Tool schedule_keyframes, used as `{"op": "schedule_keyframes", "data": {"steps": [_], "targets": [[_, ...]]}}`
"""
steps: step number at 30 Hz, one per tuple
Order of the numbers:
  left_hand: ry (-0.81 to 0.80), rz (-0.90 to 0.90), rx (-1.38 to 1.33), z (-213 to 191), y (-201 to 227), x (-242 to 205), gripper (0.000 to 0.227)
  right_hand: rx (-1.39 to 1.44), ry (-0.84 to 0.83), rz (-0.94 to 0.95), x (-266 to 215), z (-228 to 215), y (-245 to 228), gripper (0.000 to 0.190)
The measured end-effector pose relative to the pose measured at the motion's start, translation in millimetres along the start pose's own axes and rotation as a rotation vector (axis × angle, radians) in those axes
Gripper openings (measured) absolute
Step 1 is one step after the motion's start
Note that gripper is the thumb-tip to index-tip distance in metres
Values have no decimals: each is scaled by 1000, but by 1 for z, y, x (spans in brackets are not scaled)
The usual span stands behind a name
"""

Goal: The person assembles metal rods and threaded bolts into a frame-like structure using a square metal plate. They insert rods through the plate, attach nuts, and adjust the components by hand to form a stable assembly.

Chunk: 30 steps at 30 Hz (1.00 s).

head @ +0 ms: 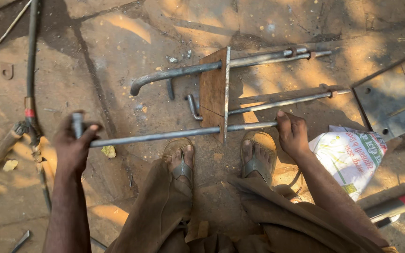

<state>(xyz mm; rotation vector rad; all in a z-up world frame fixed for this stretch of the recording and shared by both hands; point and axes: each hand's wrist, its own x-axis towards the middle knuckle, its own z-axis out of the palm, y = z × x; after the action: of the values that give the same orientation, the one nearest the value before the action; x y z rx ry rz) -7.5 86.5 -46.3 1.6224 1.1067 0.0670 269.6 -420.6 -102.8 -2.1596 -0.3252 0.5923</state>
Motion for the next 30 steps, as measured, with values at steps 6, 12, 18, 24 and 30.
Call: {"op": "schedule_keyframes", "data": {"steps": [6,12,18,24,30], "targets": [[-3,314,-79,-11,22,-46,42,304,-199,534,13,-19,-9,80],[20,336,41,-18,0,-69,12,1226,-39,537,-16,-14,-36,91],[12,335,1,-23,-13,-66,18,1735,41,501,-41,-5,-46,82],[-8,385,8,-25,-25,-65,16,1634,198,612,-37,-2,-31,81],[-30,391,31,-33,-33,-65,17,1647,183,632,-43,15,-20,79]]}}
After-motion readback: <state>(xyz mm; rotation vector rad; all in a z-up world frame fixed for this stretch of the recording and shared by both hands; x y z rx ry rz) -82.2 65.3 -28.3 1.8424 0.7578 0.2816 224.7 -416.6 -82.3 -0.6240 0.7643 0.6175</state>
